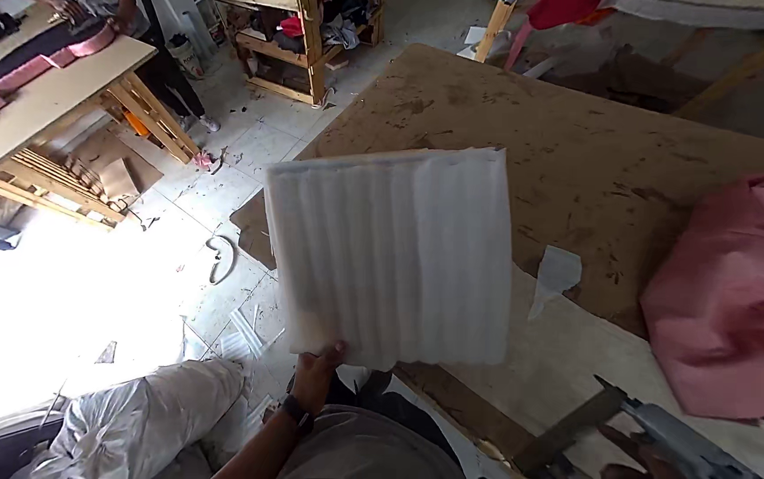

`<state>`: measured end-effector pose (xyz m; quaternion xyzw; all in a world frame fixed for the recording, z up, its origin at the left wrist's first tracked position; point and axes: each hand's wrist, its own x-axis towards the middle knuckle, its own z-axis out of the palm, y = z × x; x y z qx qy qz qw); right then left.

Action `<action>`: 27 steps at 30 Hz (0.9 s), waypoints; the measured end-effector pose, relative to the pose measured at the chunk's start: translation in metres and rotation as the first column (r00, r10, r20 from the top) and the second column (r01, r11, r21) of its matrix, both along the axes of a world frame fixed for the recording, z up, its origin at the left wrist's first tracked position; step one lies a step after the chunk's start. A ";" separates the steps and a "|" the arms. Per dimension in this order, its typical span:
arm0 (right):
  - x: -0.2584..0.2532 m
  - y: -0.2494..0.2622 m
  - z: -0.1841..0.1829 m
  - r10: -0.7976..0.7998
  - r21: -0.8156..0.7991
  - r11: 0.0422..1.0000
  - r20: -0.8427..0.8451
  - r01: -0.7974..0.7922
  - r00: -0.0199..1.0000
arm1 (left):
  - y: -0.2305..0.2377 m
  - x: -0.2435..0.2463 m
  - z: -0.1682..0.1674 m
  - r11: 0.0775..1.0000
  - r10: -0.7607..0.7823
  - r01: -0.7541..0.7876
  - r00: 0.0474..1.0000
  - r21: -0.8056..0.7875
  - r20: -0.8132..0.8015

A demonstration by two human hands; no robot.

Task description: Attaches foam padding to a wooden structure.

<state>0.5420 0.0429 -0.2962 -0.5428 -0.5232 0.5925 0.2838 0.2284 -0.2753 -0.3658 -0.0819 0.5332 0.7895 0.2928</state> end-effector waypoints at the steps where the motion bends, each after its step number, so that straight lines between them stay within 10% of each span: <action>1: -0.007 -0.020 0.012 0.056 0.012 0.998 -0.037 -0.056 0.998 | -0.006 -0.005 -0.009 0.999 -0.047 0.045 0.995 -0.030 -0.086; 7: -0.069 -0.173 0.044 0.334 0.079 0.942 -0.095 -0.328 0.938 | -0.024 -0.034 -0.038 0.968 -0.249 0.233 0.898 -0.087 -0.363; 12: -0.144 -0.274 0.024 0.253 0.128 0.961 -0.031 -0.247 0.967 | -0.027 -0.039 -0.049 0.941 -0.333 0.270 0.850 -0.205 -0.408; 27: -0.198 -0.305 -0.011 0.211 0.281 0.924 0.193 -0.260 0.958 | -0.025 -0.046 -0.057 0.922 -0.344 0.386 0.805 -0.014 -0.483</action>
